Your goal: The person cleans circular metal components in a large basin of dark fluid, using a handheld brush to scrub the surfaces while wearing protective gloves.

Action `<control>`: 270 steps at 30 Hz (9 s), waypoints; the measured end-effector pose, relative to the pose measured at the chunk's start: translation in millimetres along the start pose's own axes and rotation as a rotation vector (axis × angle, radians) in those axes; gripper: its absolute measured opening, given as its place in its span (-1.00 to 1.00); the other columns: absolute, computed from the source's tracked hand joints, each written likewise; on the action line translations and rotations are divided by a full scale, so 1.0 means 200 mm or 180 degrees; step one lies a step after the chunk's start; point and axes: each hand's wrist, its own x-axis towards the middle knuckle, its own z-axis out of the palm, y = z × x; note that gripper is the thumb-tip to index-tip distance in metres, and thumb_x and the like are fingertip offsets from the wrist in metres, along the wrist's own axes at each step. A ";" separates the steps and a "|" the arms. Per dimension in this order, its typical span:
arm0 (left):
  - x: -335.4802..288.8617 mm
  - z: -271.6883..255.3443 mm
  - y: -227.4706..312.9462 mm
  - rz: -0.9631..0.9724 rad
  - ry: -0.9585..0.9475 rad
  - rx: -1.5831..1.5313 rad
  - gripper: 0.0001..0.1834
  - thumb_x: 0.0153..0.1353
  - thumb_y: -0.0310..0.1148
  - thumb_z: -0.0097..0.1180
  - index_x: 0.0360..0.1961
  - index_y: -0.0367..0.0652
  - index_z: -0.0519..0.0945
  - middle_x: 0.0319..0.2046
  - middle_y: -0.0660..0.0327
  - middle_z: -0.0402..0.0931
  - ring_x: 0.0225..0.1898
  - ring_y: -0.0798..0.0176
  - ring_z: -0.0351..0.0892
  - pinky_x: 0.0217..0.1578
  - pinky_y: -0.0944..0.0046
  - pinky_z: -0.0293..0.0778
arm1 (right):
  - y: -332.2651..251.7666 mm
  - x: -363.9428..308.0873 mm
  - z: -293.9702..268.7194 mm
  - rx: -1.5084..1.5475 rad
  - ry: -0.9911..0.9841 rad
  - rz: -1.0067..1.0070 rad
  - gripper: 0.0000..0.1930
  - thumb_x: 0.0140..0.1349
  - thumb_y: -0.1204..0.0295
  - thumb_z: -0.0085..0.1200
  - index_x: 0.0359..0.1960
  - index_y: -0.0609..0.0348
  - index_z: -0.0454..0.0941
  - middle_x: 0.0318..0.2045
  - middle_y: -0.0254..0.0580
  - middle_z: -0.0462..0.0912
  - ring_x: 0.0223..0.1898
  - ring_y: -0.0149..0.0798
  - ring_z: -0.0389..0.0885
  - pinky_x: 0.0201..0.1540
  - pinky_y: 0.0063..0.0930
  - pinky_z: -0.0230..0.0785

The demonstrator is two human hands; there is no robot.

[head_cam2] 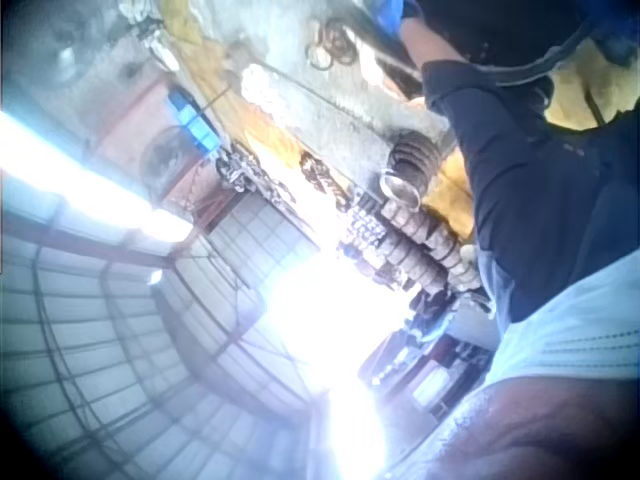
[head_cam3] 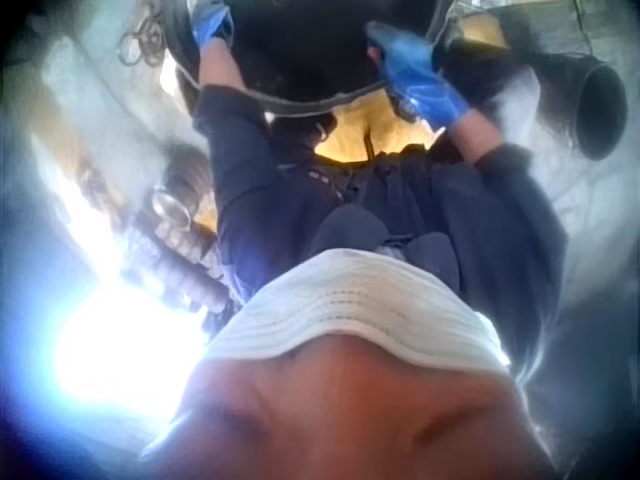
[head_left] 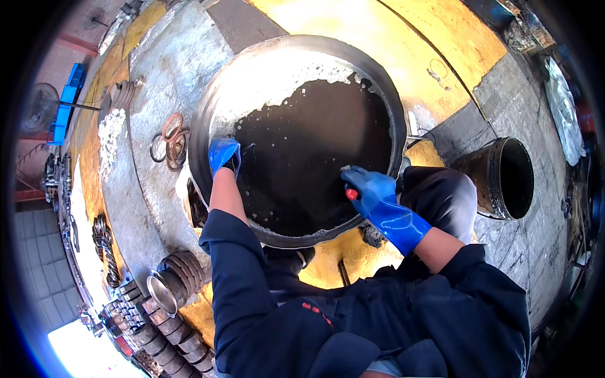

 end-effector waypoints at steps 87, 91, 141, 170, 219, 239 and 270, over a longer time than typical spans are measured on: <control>-0.97 -0.18 0.56 -0.0501 -0.1307 -0.1811 -0.63 0.32 -0.13 0.03 -0.25 -0.27 0.63 -0.39 0.19 0.63 -0.43 0.36 0.54 -0.37 0.37 0.42 | -0.24 0.20 0.31 0.2456 -0.1194 0.1198 -0.69 0.21 0.27 0.14 -0.06 0.10 0.66 -0.23 -0.14 0.71 -0.15 -0.27 0.65 0.01 -0.38 0.45; -0.95 -0.31 0.46 -0.0111 -0.0921 -0.2538 -0.63 0.32 -0.17 0.04 -0.24 -0.34 0.62 -0.35 0.08 0.66 -0.34 0.26 0.62 -0.28 0.28 0.49 | -0.24 0.18 0.17 0.1922 -0.1222 0.1087 -0.67 0.18 0.22 0.17 -0.05 0.03 0.65 -0.21 -0.08 0.72 -0.12 -0.15 0.69 0.00 -0.32 0.47; -1.03 -0.35 0.52 0.0341 -0.0802 -0.2867 -0.60 0.36 -0.14 0.05 -0.17 -0.35 0.57 -0.37 0.16 0.63 -0.35 0.32 0.62 -0.26 0.31 0.48 | -0.06 0.51 0.20 0.5157 -0.0322 0.2307 -0.84 0.38 0.43 -0.05 -0.21 0.27 0.53 -0.30 -0.16 0.68 -0.31 -0.31 0.63 -0.20 -0.46 0.54; -0.95 -0.17 0.53 0.1245 -0.0256 -0.2522 -0.54 0.33 -0.13 0.17 0.01 -0.35 0.52 -0.31 0.16 0.63 -0.31 0.35 0.63 -0.24 0.35 0.55 | -0.12 0.36 0.28 0.4714 -0.1689 0.3070 -0.78 0.31 0.36 0.09 -0.10 0.18 0.64 -0.27 -0.22 0.69 -0.32 -0.31 0.63 -0.28 -0.43 0.51; -0.84 -0.11 0.44 -0.0163 -0.0594 -0.5670 -0.69 0.41 -0.30 -0.01 -0.05 -0.39 0.51 -0.18 -0.08 0.61 -0.18 -0.08 0.67 -0.13 -0.08 0.65 | -0.20 0.38 -0.03 0.3791 -0.0747 0.1705 -0.65 0.33 0.20 0.13 -0.05 0.22 0.63 -0.36 -0.30 0.68 -0.38 -0.41 0.58 -0.31 -0.48 0.44; -0.92 -0.32 0.53 0.1032 -0.0680 -0.2684 -0.74 0.19 -0.33 0.18 -0.15 -0.27 0.62 -0.33 0.21 0.62 -0.36 0.28 0.57 -0.29 0.30 0.47 | 0.05 0.46 -0.02 0.1520 -0.0977 0.1478 -0.80 0.23 0.38 0.16 -0.21 0.23 0.68 -0.36 -0.25 0.72 -0.34 -0.46 0.60 -0.14 -0.53 0.52; -0.95 -0.35 0.58 0.0448 -0.0991 -0.3984 -0.76 0.26 -0.43 0.17 -0.06 -0.22 0.62 -0.33 0.16 0.67 -0.45 0.48 0.51 -0.53 0.53 0.29 | -0.25 0.37 0.25 0.1856 -0.1091 0.0861 -0.63 0.19 0.36 0.22 0.06 -0.04 0.57 -0.07 -0.22 0.69 -0.11 -0.30 0.69 0.01 -0.35 0.51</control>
